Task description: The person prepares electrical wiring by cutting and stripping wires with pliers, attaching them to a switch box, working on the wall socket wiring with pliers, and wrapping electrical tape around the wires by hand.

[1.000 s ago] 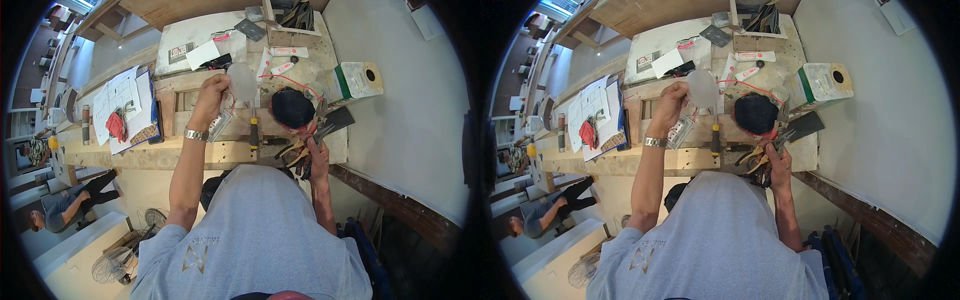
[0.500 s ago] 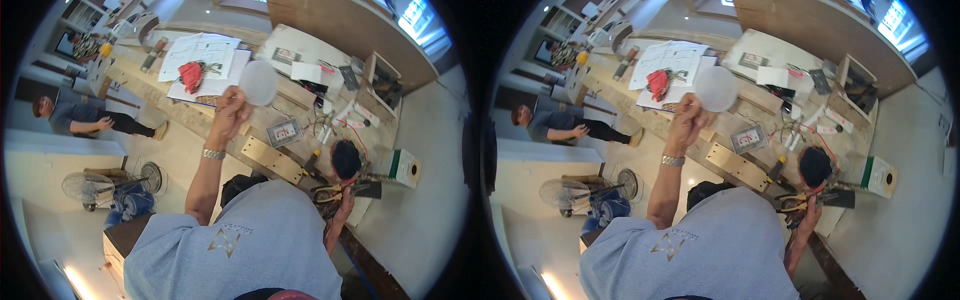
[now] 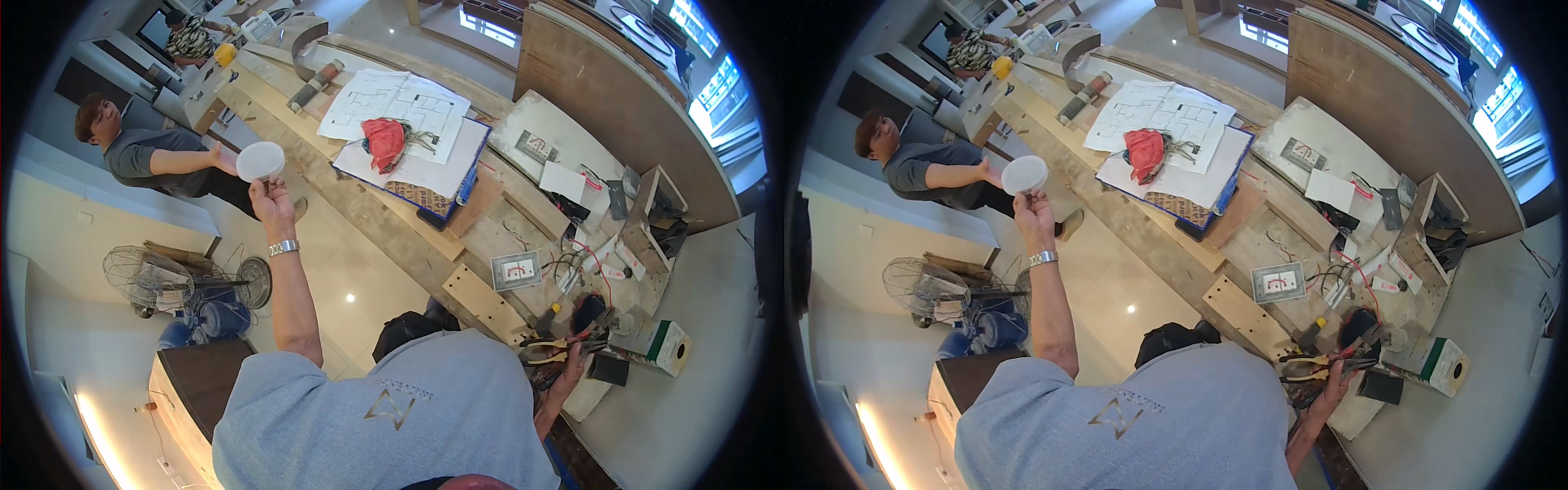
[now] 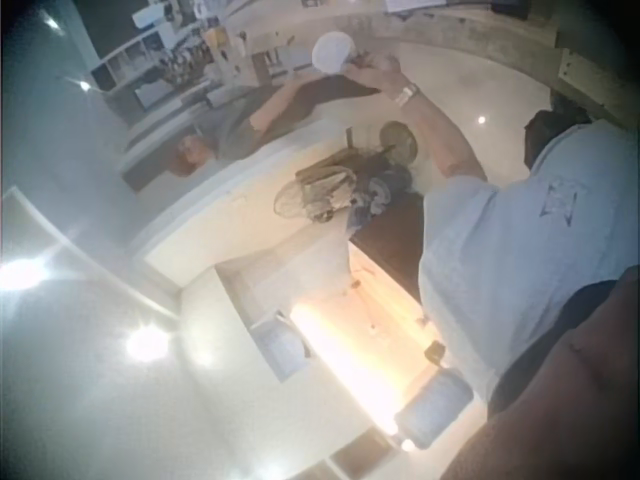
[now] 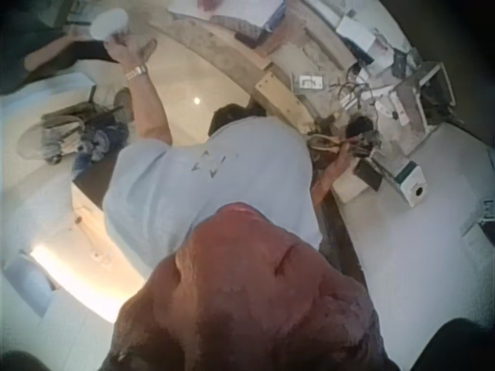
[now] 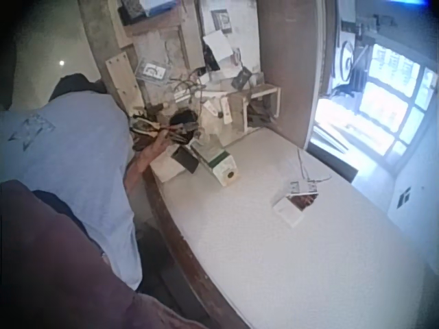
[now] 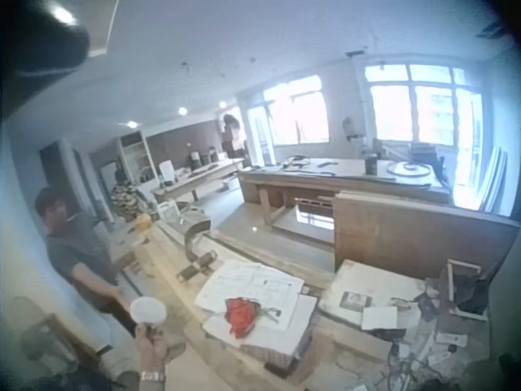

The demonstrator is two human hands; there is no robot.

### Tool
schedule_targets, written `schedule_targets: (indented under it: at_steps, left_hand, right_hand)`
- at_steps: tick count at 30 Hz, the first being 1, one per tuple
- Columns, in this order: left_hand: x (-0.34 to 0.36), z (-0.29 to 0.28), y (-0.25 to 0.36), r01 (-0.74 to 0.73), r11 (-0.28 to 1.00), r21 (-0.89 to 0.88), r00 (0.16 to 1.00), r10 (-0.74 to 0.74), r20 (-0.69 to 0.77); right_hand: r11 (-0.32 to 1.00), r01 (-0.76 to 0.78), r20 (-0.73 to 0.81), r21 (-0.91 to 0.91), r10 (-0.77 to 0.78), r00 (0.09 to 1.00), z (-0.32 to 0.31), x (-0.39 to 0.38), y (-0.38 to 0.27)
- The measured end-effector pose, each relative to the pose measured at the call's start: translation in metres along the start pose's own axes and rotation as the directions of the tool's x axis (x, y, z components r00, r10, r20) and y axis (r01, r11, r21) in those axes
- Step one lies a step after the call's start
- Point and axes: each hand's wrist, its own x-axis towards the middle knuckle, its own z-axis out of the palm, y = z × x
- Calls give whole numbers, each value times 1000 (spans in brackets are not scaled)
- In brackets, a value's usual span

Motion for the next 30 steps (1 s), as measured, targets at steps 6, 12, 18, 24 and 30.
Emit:
schedule_targets:
  at_steps: [6, 12, 18, 24, 30]
  left_hand:
    - [64, -42, 5, 108, 994, -25, 992, -106, 62]
    - [167, -155, 57, -10, 844, 536, 988, -76, 137]
    - [155, -149, -25, 258, 962, 90, 939, -228, -258]
    - [-42, -2, -59, 104, 623, 775, 952, -289, 104]
    - [-323, 154, -94, 12, 528, 849, 82, -847, 526]
  right_hand:
    - [999, -26, -205, -37, 18, 979, 56, -24, -10]
    - [991, -131, -215, -39, 119, 969, 87, -15, -7]
    - [980, -197, -228, -11, 189, 955, 88, -24, -15]
    - [992, -100, -252, -80, 77, 965, 92, -16, -12]
    - [954, -88, -158, -287, 43, 986, 90, -10, -28]
